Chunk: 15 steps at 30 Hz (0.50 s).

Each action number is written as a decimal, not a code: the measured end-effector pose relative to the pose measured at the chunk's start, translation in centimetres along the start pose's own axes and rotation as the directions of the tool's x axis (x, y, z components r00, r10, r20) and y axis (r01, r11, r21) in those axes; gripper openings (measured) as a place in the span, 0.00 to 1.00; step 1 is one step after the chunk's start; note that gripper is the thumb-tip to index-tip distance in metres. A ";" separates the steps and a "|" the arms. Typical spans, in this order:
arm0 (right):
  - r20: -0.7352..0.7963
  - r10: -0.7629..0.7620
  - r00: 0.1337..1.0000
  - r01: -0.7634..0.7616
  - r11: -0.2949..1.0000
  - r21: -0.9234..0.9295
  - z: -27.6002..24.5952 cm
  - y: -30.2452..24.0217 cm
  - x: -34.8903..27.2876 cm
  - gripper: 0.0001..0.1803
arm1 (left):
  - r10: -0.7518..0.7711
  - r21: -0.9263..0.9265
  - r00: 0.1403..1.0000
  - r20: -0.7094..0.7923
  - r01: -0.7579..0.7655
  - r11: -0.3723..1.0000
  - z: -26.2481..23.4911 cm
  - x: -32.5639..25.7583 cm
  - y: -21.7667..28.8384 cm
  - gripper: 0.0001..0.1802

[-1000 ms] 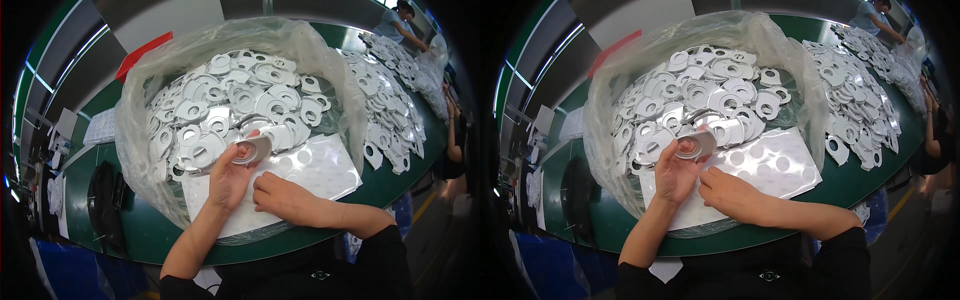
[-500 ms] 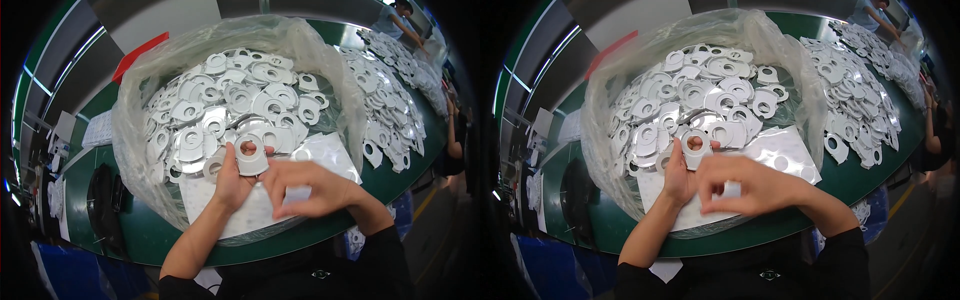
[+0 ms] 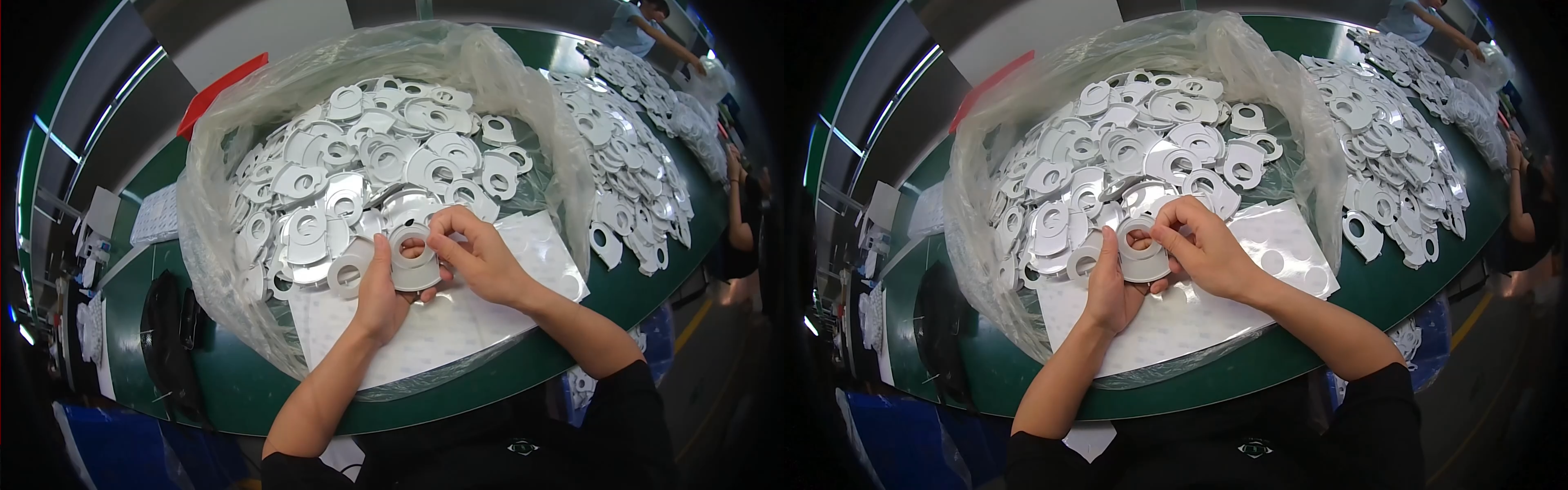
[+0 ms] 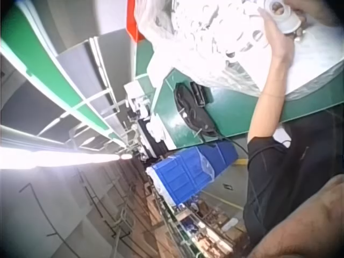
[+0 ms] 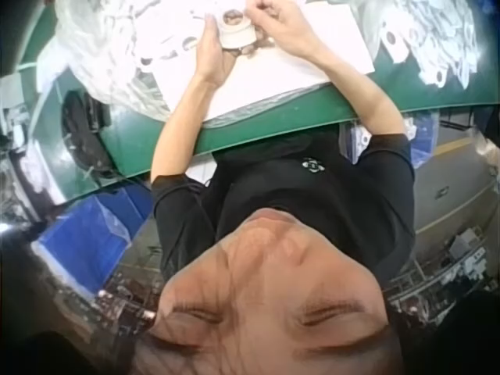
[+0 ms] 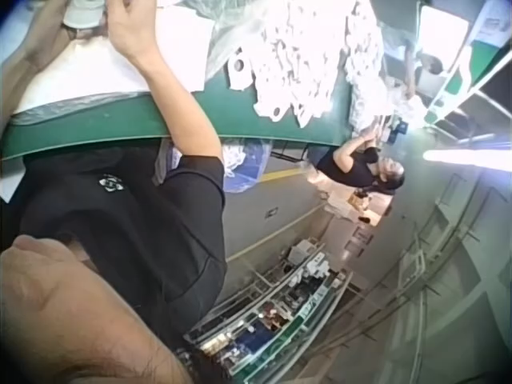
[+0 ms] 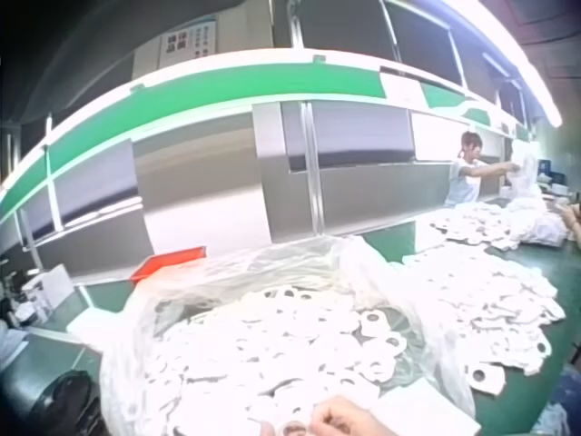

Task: Peeling adhesive backing off circular white lighting fixture parts and organizing them.

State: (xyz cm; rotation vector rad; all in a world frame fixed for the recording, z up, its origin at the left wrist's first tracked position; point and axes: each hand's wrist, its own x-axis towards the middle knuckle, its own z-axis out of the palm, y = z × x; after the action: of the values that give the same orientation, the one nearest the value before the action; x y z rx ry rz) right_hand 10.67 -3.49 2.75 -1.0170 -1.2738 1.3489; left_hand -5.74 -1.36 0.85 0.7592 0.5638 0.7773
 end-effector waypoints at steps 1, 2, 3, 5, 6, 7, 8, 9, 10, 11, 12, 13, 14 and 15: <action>0.004 0.003 1.000 -0.003 1.000 -0.011 0.0 0.1 0.0 0.06 | 0.001 0.004 1.000 0.028 -0.001 1.000 -0.2 0.0 0.0 0.36; 0.009 0.006 1.000 -0.005 1.000 -0.021 -0.1 0.1 0.1 0.06 | 0.001 0.004 1.000 0.028 -0.001 1.000 -0.2 0.0 -0.1 0.36; 0.009 0.006 1.000 -0.006 1.000 -0.021 -0.1 0.2 0.1 0.06 | -0.001 0.012 1.000 0.019 0.001 1.000 -0.1 0.0 -0.1 0.37; 0.000 -0.011 1.000 0.011 1.000 -0.027 0.0 0.3 0.1 0.07 | -0.003 0.021 1.000 0.009 0.003 1.000 -0.1 0.0 -0.1 0.37; 0.001 -0.012 1.000 0.012 1.000 -0.026 -0.1 0.5 0.2 0.07 | 0.001 0.006 1.000 -0.004 -0.001 1.000 0.0 0.0 0.0 0.36; 0.000 -0.005 1.000 0.005 1.000 0.011 -0.3 0.6 0.3 0.07 | 0.005 -0.010 1.000 -0.016 -0.005 1.000 0.2 -0.1 0.0 0.34; 0.000 0.001 1.000 -0.001 0.999 0.049 -0.5 0.7 0.3 0.07 | 0.005 -0.009 1.000 -0.015 -0.005 1.000 0.3 -0.2 0.1 0.34; 0.000 0.001 1.000 -0.001 0.999 0.049 -0.6 0.6 0.4 0.07 | 0.011 -0.067 1.000 0.000 -0.011 0.998 0.5 -0.4 0.3 0.30; -0.044 -0.011 0.999 0.013 0.998 0.055 -0.7 0.6 0.4 0.08 | 0.017 -0.126 1.000 0.015 -0.015 0.992 0.5 -0.4 0.3 0.26; -0.088 -0.022 0.996 0.028 0.998 0.061 -0.8 0.6 0.5 0.08 | 0.017 -0.126 1.000 0.016 -0.014 0.992 0.5 -0.3 0.3 0.26; -0.089 -0.022 0.996 0.028 0.998 0.061 -1.0 0.5 0.5 0.08 | 0.022 -0.020 1.000 -0.012 -0.022 1.000 0.4 -0.2 0.2 0.22; -0.094 -0.041 0.995 0.044 0.999 0.030 -1.2 0.4 0.5 0.08 | 0.032 0.088 0.999 -0.043 -0.028 0.996 0.4 -0.2 0.3 0.19; -0.099 -0.059 0.993 0.060 0.998 0.000 -1.3 0.4 0.5 0.08 | 0.032 0.089 0.999 -0.043 -0.028 0.996 0.3 -0.2 0.2 0.19; -0.099 -0.059 0.993 0.060 0.998 0.000 -1.2 0.4 0.5 0.08 | 0.022 0.088 0.998 -0.052 -0.017 0.996 0.2 -0.2 0.2 0.18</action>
State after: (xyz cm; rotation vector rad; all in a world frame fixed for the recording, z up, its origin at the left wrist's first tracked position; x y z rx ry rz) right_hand 11.76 -2.75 2.23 -1.0233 -1.2183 1.2398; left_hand -5.76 -1.50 1.17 0.8280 0.6422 0.7963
